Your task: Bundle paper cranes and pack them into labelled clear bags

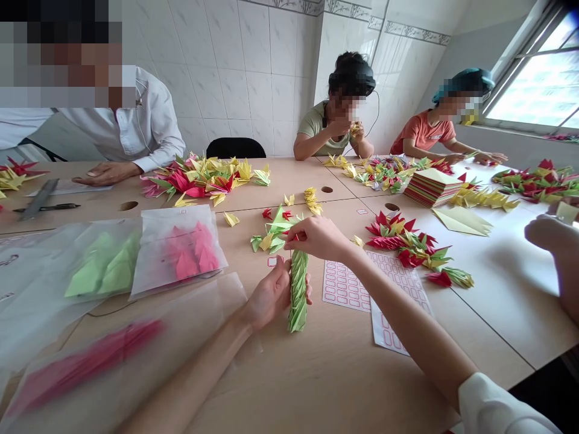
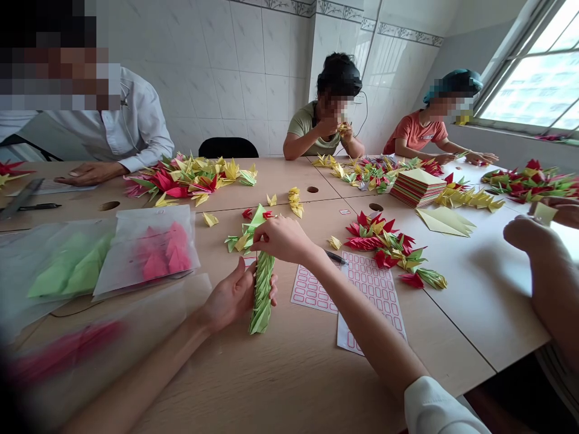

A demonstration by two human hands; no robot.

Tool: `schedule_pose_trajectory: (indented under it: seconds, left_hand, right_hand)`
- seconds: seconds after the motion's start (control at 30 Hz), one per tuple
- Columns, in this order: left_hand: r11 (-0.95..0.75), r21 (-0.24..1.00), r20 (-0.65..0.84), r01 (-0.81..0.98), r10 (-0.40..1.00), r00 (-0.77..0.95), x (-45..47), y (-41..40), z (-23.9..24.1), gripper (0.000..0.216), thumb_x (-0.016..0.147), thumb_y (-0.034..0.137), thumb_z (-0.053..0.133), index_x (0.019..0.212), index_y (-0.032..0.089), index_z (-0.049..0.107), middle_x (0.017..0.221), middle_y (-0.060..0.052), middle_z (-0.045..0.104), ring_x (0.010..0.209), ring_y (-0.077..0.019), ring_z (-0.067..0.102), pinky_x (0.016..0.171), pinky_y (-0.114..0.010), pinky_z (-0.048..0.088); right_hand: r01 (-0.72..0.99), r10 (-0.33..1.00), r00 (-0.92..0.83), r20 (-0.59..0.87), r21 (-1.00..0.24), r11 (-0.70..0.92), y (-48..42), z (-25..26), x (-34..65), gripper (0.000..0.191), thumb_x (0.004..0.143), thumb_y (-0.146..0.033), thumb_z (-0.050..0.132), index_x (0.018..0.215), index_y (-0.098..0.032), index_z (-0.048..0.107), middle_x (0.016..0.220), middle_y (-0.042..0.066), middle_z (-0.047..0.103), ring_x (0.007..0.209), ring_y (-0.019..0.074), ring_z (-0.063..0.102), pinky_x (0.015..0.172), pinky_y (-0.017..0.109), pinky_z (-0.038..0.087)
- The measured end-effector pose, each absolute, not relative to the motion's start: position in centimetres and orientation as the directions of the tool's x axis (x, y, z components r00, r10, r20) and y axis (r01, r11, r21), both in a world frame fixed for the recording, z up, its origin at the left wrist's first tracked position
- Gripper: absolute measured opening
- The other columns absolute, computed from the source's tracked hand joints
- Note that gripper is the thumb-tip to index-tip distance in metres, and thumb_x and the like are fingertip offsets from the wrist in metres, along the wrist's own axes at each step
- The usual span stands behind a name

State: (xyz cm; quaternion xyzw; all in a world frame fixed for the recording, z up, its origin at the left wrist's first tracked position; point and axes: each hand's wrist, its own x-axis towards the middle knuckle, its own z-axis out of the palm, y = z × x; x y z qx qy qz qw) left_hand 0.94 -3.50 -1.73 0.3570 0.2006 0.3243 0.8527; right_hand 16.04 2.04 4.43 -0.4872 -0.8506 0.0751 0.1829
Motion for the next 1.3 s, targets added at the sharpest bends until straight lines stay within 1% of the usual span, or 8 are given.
schedule_pose_trajectory:
  seconds: [0.2,0.37,0.5,0.73,0.9,1.0,1.1,1.3]
  left_hand:
    - [0.519,0.756,-0.103,-0.400,0.697,0.710,1.0,-3.5,-1.8,0.038,0.088,0.052,0.027,0.087,0.021,0.048,0.077,-0.002,0.050,0.069,-0.0150,0.050,0.069,-0.030,0.044]
    - [0.522,0.759,-0.109,-0.389,0.691,0.714,1.0,-3.2,-1.9,0.039,0.088,0.053,0.025,0.091,0.021,0.046,0.081,-0.001,0.050,0.072,-0.0136,0.050,0.071,-0.028,0.044]
    - [0.512,0.767,-0.101,-0.387,0.692,0.715,0.9,-3.2,-2.0,0.039,0.088,0.053,0.024,0.088,0.020,0.045,0.078,-0.001,0.049,0.070,-0.0136,0.050,0.071,-0.029,0.043]
    - [0.518,0.750,-0.111,-0.412,0.711,0.694,1.0,-3.2,-1.8,0.037,0.087,0.052,0.028,0.089,0.021,0.046,0.081,-0.002,0.048,0.070,-0.0152,0.050,0.071,-0.031,0.043]
    - [0.507,0.769,-0.115,-0.389,0.708,0.697,1.1,-3.1,-1.9,0.034,0.087,0.051,0.030,0.089,0.021,0.047,0.081,-0.001,0.047,0.068,-0.0142,0.048,0.072,-0.032,0.043]
    - [0.485,0.795,-0.110,-0.364,0.705,0.700,1.1,-3.0,-2.2,0.031,0.088,0.048,0.033,0.090,0.021,0.048,0.084,-0.001,0.047,0.069,-0.0132,0.048,0.074,-0.031,0.043]
    - [0.466,0.810,-0.108,-0.357,0.716,0.689,1.2,-3.1,-2.3,0.023,0.089,0.042,0.037,0.090,0.021,0.046,0.083,0.000,0.047,0.068,-0.0121,0.048,0.073,-0.030,0.042]
    - [0.437,0.831,-0.107,-0.345,0.734,0.671,1.2,-3.3,-2.0,0.010,0.089,0.032,0.043,0.089,0.022,0.042,0.082,0.001,0.046,0.067,-0.0111,0.048,0.071,-0.029,0.041]
  right_hand:
    - [0.818,0.861,-0.447,0.244,-0.279,0.504,1.9,4.4,15.9,0.013,0.075,-0.034,0.064,0.075,-0.023,0.070,0.061,-0.002,0.060,0.052,0.0080,0.041,0.051,0.023,0.021]
    - [0.811,0.856,-0.438,0.275,-0.291,0.508,2.1,4.5,16.3,0.016,0.075,-0.036,0.062,0.073,-0.023,0.070,0.055,-0.002,0.057,0.050,0.0081,0.039,0.051,0.023,0.021]
    - [0.799,0.859,-0.435,0.269,-0.324,0.506,2.2,4.6,16.5,0.015,0.073,-0.036,0.064,0.071,-0.023,0.070,0.055,-0.002,0.057,0.052,0.0088,0.040,0.052,0.023,0.022]
    - [0.765,0.865,-0.421,0.273,-0.406,0.500,2.3,5.0,16.7,0.016,0.070,-0.037,0.067,0.069,-0.021,0.069,0.054,-0.003,0.053,0.052,0.0075,0.039,0.052,0.022,0.024]
    - [0.732,0.871,-0.416,0.262,-0.473,0.491,2.5,5.1,16.9,0.016,0.068,-0.034,0.069,0.067,-0.018,0.069,0.052,-0.004,0.051,0.050,0.0067,0.036,0.052,0.023,0.024]
    - [0.717,0.878,-0.420,0.230,-0.509,0.476,2.6,5.0,17.2,0.018,0.071,-0.034,0.067,0.068,-0.017,0.068,0.053,-0.003,0.050,0.050,0.0066,0.035,0.051,0.023,0.023]
    - [0.711,0.881,-0.425,0.209,-0.525,0.468,2.7,4.9,17.5,0.021,0.072,-0.036,0.064,0.068,-0.016,0.067,0.054,-0.003,0.050,0.050,0.0066,0.034,0.050,0.023,0.023]
    - [0.695,0.876,-0.452,0.168,-0.549,0.464,3.2,4.7,18.1,0.029,0.074,-0.043,0.061,0.067,-0.015,0.066,0.052,-0.004,0.042,0.050,0.0065,0.029,0.049,0.025,0.021]
